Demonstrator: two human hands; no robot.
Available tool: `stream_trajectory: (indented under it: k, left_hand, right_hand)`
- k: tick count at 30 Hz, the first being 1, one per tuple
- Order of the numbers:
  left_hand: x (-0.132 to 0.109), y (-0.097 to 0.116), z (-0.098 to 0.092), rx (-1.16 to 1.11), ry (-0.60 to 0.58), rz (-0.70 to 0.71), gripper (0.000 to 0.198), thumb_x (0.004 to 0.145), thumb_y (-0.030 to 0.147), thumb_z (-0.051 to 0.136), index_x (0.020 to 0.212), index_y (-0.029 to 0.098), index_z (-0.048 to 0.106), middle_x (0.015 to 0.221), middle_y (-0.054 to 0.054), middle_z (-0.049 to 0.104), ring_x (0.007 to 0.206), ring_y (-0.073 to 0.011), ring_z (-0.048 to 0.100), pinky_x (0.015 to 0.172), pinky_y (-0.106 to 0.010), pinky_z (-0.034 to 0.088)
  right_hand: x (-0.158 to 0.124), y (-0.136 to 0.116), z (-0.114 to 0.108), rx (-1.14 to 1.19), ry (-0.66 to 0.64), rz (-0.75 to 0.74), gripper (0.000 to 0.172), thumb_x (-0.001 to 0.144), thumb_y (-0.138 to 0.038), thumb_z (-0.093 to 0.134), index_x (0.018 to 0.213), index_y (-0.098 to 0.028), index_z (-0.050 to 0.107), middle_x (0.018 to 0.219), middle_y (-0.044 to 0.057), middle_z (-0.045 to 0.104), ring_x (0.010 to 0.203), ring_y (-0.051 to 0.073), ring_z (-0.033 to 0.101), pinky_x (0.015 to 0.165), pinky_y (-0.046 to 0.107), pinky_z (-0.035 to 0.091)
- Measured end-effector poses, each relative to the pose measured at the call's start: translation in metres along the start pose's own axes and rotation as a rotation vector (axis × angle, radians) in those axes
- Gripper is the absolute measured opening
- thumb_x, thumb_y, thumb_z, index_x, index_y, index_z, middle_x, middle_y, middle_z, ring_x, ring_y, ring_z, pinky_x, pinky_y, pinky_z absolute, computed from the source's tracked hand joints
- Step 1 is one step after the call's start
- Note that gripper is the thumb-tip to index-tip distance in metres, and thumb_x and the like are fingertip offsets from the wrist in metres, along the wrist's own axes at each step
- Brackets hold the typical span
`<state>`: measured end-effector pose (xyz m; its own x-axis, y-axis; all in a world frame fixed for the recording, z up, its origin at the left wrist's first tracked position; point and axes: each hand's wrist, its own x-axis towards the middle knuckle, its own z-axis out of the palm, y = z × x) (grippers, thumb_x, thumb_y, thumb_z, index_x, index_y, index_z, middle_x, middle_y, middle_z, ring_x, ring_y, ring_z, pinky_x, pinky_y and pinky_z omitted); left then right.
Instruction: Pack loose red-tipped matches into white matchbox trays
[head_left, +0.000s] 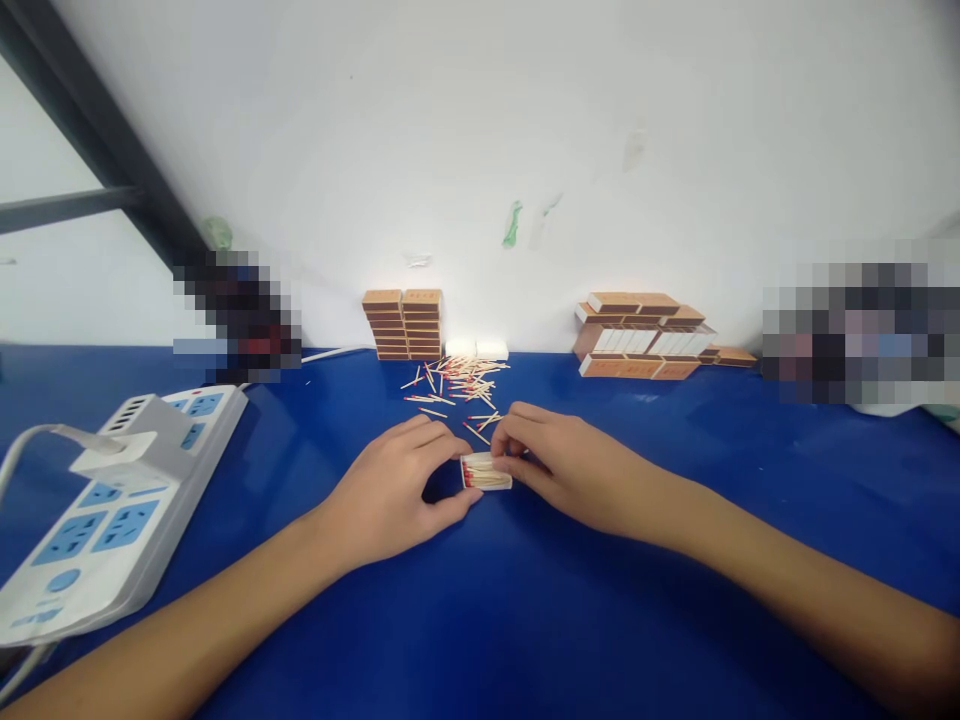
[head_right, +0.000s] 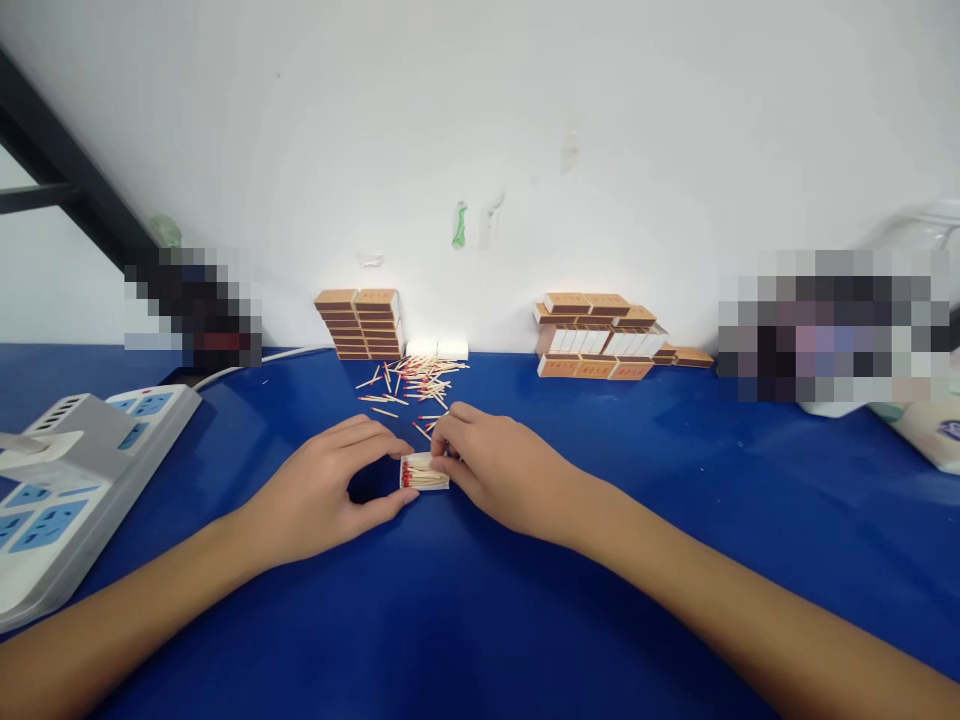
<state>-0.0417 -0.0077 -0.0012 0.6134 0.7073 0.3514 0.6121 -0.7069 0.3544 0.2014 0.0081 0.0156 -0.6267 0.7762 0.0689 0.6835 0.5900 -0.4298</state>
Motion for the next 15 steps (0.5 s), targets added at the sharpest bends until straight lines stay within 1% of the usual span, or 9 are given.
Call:
stream_trajectory:
  k: [3,6,9,11,15]
  left_hand:
    - [-0.0001,-0.0005,0.0001,0.000,-0.005,0.003,0.019,0.094,0.033,0.070,0.108,0.021,0.069,0.101,-0.005,0.071,0.096,-0.0236,0.065,0.087,-0.042,0.055]
    - [-0.0001,-0.0009,-0.0001,0.005,-0.011,0.000,0.020,0.094,0.033,0.070,0.109,0.020,0.069,0.101,-0.005,0.071,0.096,-0.0239,0.064,0.087,-0.042,0.055]
    - [0.0000,-0.0011,-0.0005,0.001,-0.011,-0.004,0.021,0.093,0.033,0.070,0.110,0.021,0.069,0.102,-0.005,0.071,0.097,-0.0243,0.065,0.088,-0.042,0.056]
    - [0.0000,-0.0012,-0.0006,-0.004,-0.013,-0.005,0.021,0.093,0.033,0.070,0.110,0.021,0.069,0.102,-0.005,0.071,0.097,-0.0244,0.065,0.089,-0.043,0.055]
    - [0.0000,-0.0012,0.0001,-0.009,-0.004,0.002,0.022,0.092,0.033,0.072,0.111,0.022,0.069,0.104,-0.005,0.072,0.099,-0.0245,0.065,0.090,-0.043,0.056]
  right_hand:
    - [0.0004,0.0026,-0.0037,0.023,0.012,0.027,0.010,0.102,-0.025,0.057,0.097,-0.021,0.065,0.098,0.003,0.066,0.078,0.015,0.059,0.068,0.029,0.041]
    - [0.0015,0.0024,-0.0040,0.097,-0.001,0.032,0.010,0.099,-0.019,0.058,0.094,-0.021,0.066,0.090,0.001,0.068,0.076,0.015,0.059,0.067,0.028,0.040]
    - [0.0020,0.0011,-0.0026,0.136,0.008,0.006,0.013,0.098,-0.015,0.057,0.094,-0.021,0.068,0.091,0.001,0.070,0.077,0.014,0.059,0.069,0.028,0.041]
    - [0.0016,0.0010,-0.0021,0.141,0.006,0.000,0.013,0.098,-0.017,0.058,0.093,-0.020,0.069,0.092,0.001,0.070,0.078,0.014,0.060,0.070,0.028,0.042]
    - [0.0004,0.0009,-0.0009,0.136,0.007,0.001,0.014,0.100,-0.023,0.059,0.092,-0.020,0.071,0.091,0.002,0.068,0.075,0.014,0.059,0.067,0.027,0.041]
